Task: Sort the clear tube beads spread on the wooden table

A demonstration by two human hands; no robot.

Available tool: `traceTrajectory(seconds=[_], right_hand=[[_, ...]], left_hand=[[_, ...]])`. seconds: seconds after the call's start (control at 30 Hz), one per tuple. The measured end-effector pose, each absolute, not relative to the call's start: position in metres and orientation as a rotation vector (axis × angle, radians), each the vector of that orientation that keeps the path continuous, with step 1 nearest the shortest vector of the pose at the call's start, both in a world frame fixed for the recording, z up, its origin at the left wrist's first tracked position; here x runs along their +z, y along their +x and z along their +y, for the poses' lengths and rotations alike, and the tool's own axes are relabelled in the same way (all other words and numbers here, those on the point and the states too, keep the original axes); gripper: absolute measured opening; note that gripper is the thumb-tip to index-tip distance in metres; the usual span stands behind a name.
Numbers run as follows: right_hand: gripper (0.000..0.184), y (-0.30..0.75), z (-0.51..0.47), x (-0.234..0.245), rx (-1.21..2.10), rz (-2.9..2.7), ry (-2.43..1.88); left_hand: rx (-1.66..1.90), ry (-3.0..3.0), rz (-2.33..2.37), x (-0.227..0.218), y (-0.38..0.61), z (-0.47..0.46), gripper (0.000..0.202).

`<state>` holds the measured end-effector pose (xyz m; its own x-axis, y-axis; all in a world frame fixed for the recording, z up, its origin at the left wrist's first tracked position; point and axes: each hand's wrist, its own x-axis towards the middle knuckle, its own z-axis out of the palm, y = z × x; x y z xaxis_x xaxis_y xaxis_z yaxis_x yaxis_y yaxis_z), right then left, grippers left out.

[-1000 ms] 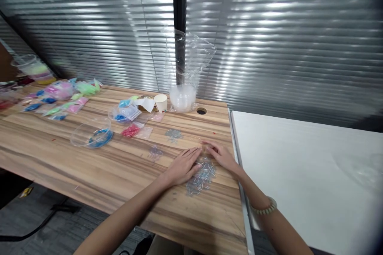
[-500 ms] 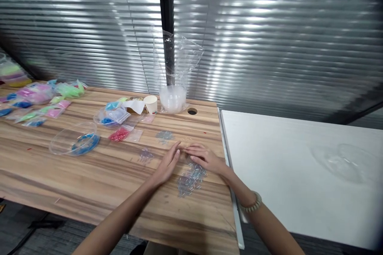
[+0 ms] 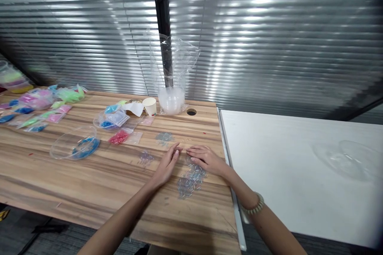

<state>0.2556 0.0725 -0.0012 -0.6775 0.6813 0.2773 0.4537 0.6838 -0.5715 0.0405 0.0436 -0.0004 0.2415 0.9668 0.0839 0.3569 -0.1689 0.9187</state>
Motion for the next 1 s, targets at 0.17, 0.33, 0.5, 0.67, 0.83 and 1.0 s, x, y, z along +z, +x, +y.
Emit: traceTrajectory(seconds=[0.17,0.33,0.5,0.67,0.83,1.0], right_hand=[[0.037,0.258,0.075,-0.002,0.617,-2.42,-0.898],[0.035,0.265,0.079,-0.003,0.62,-2.38,-0.955],[0.035,0.272,0.081,-0.002,0.636,-2.316,-1.013],[0.036,0.277,0.085,0.0,0.755,-2.193,-1.053],[0.041,0.284,0.091,-0.004,0.93,-1.898,-1.158],[0.041,0.286,0.094,-0.006,0.919,-1.826,-1.197]], left_hand=[[0.92,1.709,1.245,0.0,0.041,0.044,0.044],[0.891,1.738,1.25,-0.001,0.04,0.044,0.043],[0.868,1.755,1.267,-0.002,0.039,0.043,0.044],[0.867,1.776,1.268,0.0,0.04,0.043,0.042],[0.859,1.791,1.272,0.002,0.04,0.043,0.042],[0.852,1.785,1.265,0.001,0.04,0.043,0.042]])
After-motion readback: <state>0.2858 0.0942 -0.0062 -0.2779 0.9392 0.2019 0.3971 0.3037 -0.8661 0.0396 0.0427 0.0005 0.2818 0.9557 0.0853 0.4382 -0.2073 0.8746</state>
